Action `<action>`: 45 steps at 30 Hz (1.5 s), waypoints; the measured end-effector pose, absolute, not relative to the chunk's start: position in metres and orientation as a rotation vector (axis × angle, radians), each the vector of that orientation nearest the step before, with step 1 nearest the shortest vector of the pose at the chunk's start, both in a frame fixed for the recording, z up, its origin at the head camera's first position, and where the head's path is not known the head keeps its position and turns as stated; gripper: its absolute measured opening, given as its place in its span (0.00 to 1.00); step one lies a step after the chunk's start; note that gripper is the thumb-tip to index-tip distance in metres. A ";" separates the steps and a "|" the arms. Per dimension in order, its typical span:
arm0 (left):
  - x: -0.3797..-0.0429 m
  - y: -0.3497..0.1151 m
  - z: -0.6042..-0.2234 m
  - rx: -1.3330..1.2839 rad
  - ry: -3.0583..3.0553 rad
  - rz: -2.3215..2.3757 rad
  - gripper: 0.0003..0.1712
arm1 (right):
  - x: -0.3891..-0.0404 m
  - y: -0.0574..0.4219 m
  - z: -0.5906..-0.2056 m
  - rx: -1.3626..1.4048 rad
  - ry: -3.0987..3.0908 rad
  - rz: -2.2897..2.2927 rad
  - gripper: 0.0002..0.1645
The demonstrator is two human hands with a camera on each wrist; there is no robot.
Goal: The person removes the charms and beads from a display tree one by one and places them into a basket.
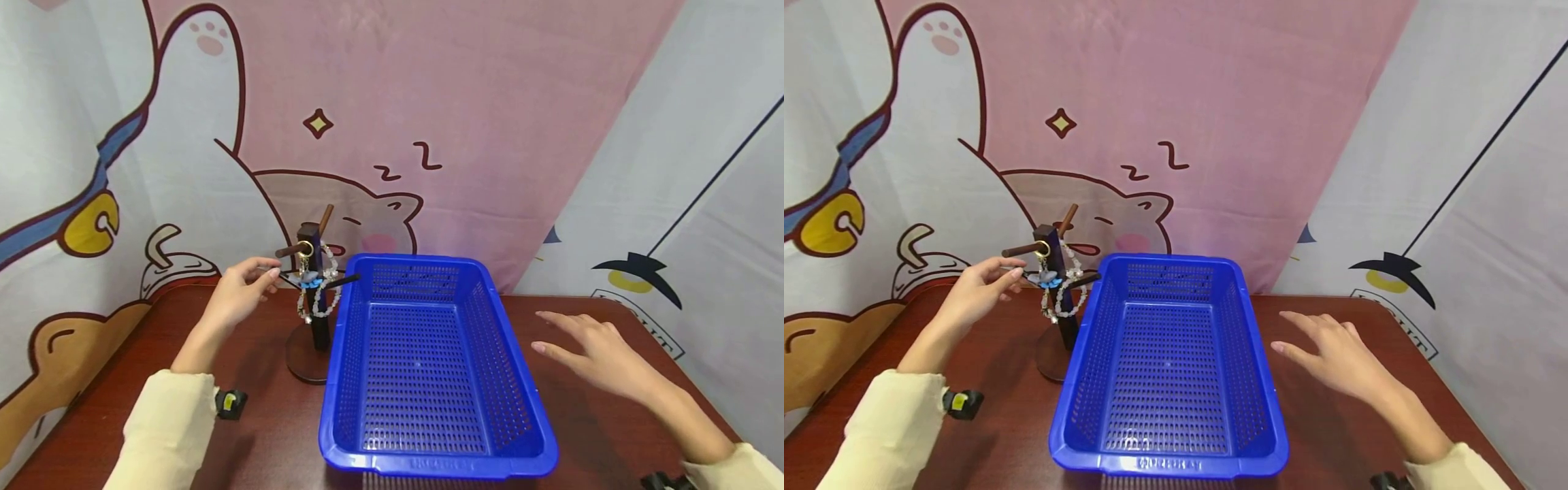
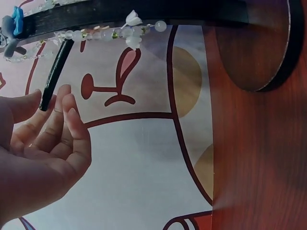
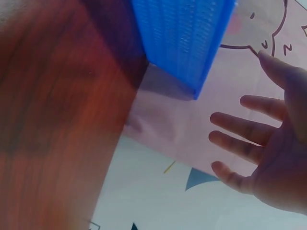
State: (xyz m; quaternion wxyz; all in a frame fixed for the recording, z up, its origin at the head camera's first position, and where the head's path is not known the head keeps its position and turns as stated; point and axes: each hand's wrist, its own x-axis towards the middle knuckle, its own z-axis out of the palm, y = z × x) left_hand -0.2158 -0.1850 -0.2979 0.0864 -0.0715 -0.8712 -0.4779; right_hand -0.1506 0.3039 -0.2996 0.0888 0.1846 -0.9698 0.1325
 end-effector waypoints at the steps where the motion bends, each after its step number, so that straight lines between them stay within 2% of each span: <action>1: -0.216 -0.185 -0.298 -0.199 -2.580 -1.438 0.19 | -0.151 0.302 -0.298 0.558 -2.893 0.412 0.31; 19: -0.220 -0.189 -0.295 -0.162 -2.630 -1.349 0.15 | -0.173 0.251 -0.271 0.932 -2.827 0.537 0.26; 35: -0.221 -0.192 -0.298 -0.202 -2.612 -1.367 0.14 | -0.196 0.192 -0.260 1.134 -2.843 0.631 0.24; 45: -0.219 -0.190 -0.295 -0.204 -2.636 -1.349 0.13 | -0.205 0.162 -0.254 1.214 -2.791 0.782 0.18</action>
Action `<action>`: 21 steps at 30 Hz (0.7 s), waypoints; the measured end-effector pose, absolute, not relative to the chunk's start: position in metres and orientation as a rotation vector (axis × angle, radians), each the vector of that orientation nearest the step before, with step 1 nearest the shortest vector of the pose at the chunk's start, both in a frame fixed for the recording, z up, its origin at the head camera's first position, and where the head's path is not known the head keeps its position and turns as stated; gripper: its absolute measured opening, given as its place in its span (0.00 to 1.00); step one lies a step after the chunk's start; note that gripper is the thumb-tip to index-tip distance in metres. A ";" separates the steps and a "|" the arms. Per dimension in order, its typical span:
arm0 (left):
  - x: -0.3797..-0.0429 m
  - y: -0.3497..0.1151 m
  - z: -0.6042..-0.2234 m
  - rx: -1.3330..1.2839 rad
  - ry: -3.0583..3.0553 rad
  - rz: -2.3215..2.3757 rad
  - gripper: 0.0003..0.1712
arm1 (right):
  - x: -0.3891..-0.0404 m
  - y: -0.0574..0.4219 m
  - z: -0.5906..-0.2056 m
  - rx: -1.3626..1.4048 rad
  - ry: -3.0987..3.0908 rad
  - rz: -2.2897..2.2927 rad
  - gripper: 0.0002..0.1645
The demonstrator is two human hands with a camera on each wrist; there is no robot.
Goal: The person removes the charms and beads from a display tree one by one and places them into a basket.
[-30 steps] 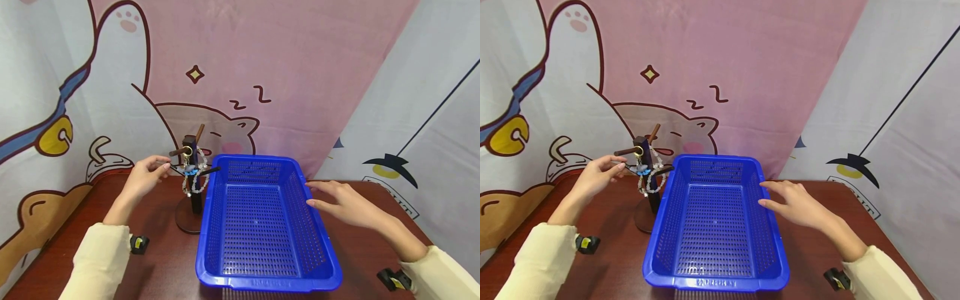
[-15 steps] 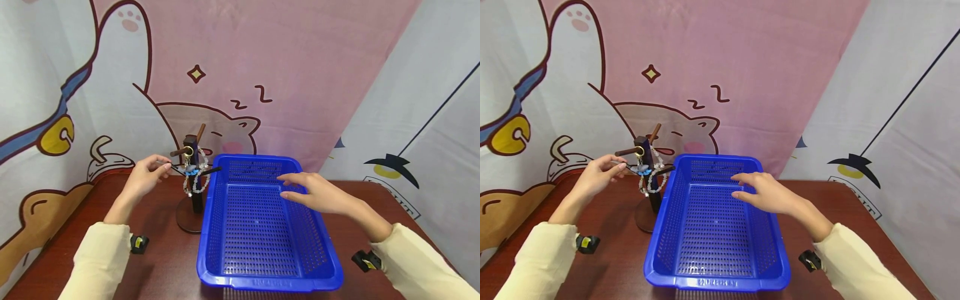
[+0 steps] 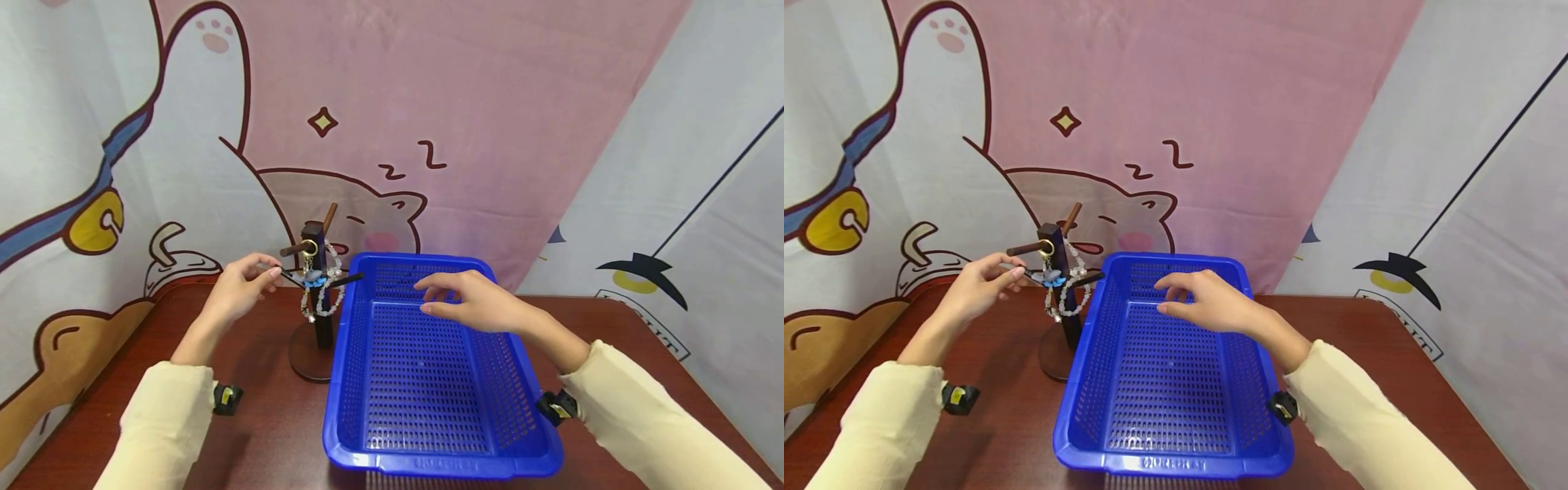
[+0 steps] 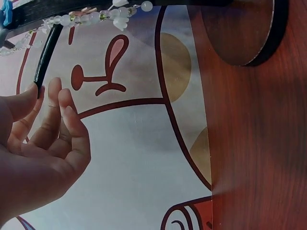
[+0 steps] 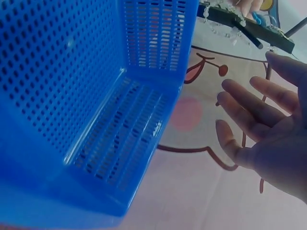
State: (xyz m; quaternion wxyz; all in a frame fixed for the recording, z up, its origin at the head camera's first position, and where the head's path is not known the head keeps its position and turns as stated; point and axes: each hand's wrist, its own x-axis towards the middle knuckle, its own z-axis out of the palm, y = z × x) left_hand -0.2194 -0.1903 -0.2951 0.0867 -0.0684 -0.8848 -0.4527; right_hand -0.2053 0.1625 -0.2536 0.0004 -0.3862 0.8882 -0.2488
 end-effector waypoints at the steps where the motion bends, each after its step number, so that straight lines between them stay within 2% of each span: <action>1: -0.219 -0.190 -0.295 -0.199 -2.639 -1.350 0.13 | -0.206 0.160 -0.253 -1.212 2.787 -0.789 0.18; 8: -0.222 -0.190 -0.297 -0.179 -2.658 -1.341 0.11 | -0.210 0.142 -0.252 -1.224 2.733 -0.869 0.15; 21: -0.218 -0.191 -0.295 -0.204 -2.651 -1.358 0.13 | -0.213 0.102 -0.246 -1.316 2.702 -0.893 0.13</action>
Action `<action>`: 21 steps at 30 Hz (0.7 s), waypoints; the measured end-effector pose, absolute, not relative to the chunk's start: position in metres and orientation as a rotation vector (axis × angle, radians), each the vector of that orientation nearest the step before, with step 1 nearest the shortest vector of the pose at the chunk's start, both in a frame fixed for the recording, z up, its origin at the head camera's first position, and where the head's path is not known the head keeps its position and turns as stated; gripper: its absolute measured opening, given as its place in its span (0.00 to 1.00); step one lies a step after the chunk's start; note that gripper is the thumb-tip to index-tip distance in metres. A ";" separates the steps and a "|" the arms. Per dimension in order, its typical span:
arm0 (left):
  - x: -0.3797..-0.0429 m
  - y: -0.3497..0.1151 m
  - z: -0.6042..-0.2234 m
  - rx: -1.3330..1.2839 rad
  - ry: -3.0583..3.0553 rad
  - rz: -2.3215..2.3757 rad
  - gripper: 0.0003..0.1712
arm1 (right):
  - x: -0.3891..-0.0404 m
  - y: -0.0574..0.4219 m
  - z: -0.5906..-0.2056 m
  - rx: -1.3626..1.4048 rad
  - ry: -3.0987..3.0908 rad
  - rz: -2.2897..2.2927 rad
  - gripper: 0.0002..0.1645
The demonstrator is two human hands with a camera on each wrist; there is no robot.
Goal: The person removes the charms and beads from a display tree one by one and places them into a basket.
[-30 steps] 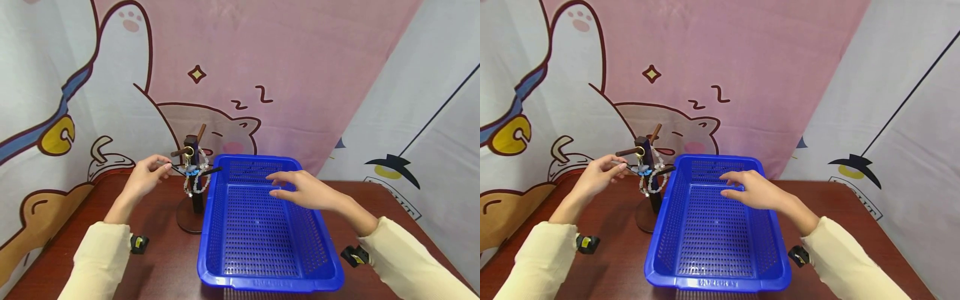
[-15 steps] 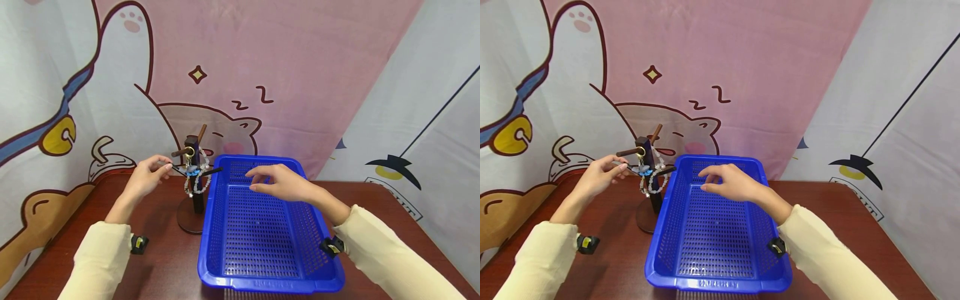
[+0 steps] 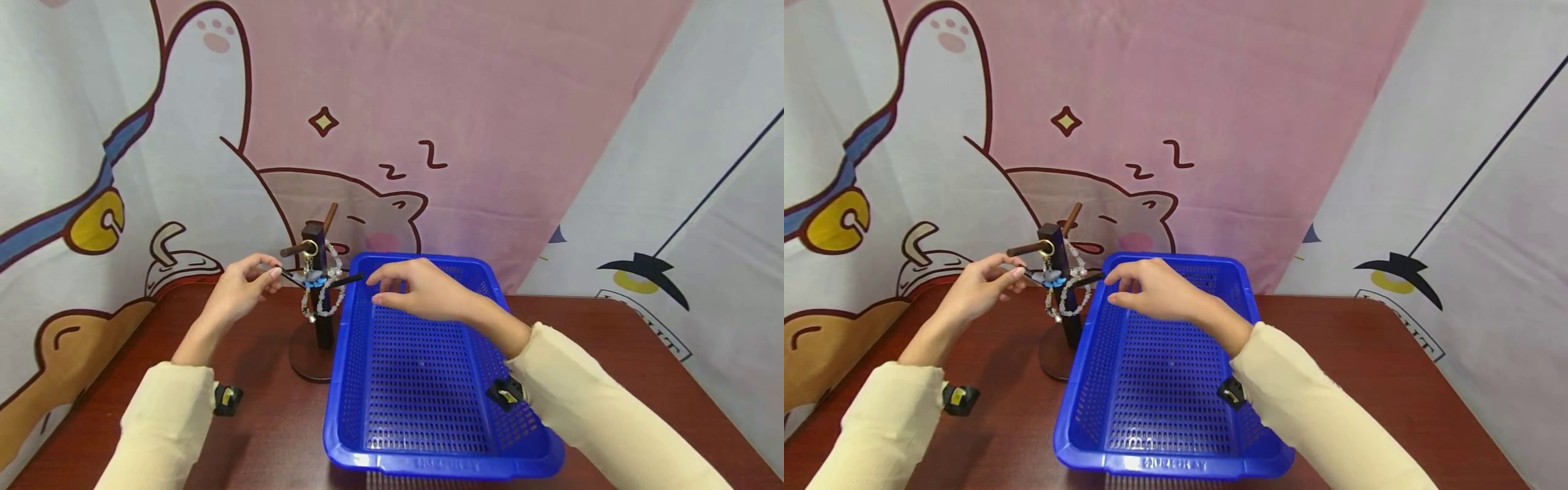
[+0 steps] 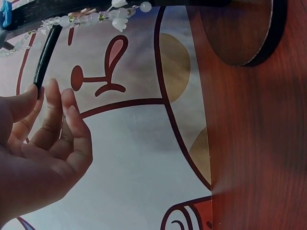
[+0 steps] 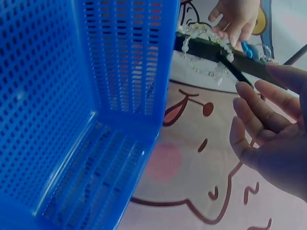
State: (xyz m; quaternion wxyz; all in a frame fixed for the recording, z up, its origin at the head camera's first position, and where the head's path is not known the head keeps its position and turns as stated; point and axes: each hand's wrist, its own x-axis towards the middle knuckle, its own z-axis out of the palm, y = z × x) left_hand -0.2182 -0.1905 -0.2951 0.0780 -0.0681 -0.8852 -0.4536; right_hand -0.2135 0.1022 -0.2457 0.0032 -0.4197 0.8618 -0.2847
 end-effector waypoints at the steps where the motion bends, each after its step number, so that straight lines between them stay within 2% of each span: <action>1: -0.218 -0.190 -0.295 -0.203 -2.651 -1.360 0.13 | -0.214 0.099 -0.246 -1.333 2.699 -0.893 0.13; 21: -0.218 -0.191 -0.295 -0.176 -2.671 -1.392 0.13 | -0.218 0.054 -0.243 -1.314 2.712 -1.130 0.11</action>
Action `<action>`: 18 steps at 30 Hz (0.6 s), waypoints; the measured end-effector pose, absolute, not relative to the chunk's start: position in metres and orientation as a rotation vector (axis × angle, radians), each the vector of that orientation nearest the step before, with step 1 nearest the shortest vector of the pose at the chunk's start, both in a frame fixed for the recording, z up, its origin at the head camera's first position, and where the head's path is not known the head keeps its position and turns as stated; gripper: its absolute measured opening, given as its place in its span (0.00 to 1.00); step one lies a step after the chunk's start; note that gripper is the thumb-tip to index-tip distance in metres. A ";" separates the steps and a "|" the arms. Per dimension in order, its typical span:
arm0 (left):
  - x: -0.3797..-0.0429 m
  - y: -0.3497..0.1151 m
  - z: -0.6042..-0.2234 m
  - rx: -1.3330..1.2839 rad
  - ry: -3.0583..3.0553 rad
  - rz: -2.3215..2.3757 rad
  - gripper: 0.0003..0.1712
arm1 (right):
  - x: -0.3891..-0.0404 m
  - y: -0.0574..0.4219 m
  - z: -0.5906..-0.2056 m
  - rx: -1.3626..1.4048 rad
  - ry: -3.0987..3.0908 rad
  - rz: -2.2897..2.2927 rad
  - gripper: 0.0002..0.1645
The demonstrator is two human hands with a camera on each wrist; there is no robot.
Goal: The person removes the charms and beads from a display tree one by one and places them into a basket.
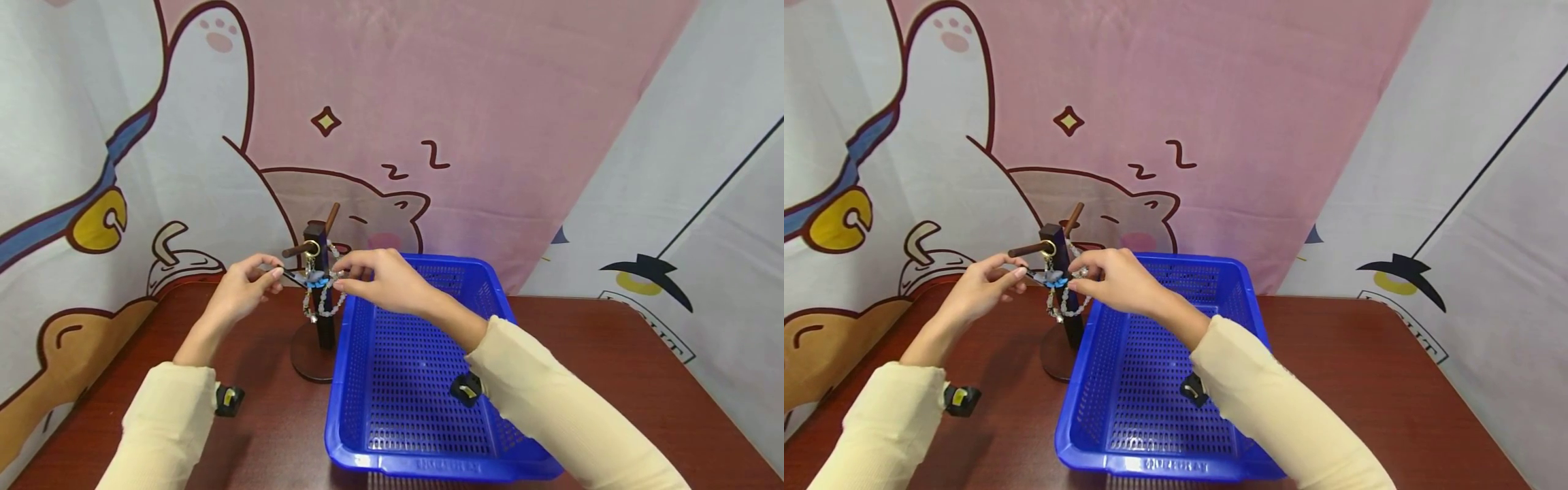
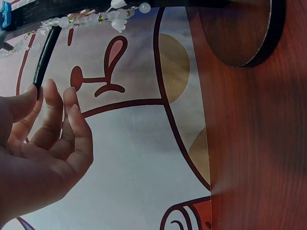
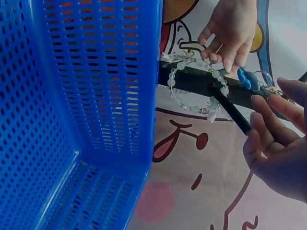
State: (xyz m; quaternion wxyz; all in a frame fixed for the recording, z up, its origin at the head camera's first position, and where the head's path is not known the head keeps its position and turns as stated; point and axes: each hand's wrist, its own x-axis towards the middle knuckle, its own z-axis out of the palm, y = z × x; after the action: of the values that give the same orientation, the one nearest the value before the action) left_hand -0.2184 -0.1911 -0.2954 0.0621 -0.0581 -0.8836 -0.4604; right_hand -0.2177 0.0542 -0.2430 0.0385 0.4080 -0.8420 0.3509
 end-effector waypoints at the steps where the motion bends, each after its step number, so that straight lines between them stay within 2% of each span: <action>1: -0.218 -0.191 -0.296 -0.176 -2.670 -1.396 0.13 | -0.218 0.053 -0.243 1.244 -2.573 1.085 0.12; 18: -0.222 -0.192 -0.299 -0.169 -2.654 -1.411 0.12 | -0.218 0.028 -0.249 1.210 -2.535 1.215 0.10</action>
State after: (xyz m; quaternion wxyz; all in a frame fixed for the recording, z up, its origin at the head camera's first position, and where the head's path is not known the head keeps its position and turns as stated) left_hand -0.2223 -0.1916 -0.2991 0.0653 -0.0562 -0.8797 -0.4677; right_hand -0.2178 0.0280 -0.2495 0.0407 0.3950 -0.8277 0.3965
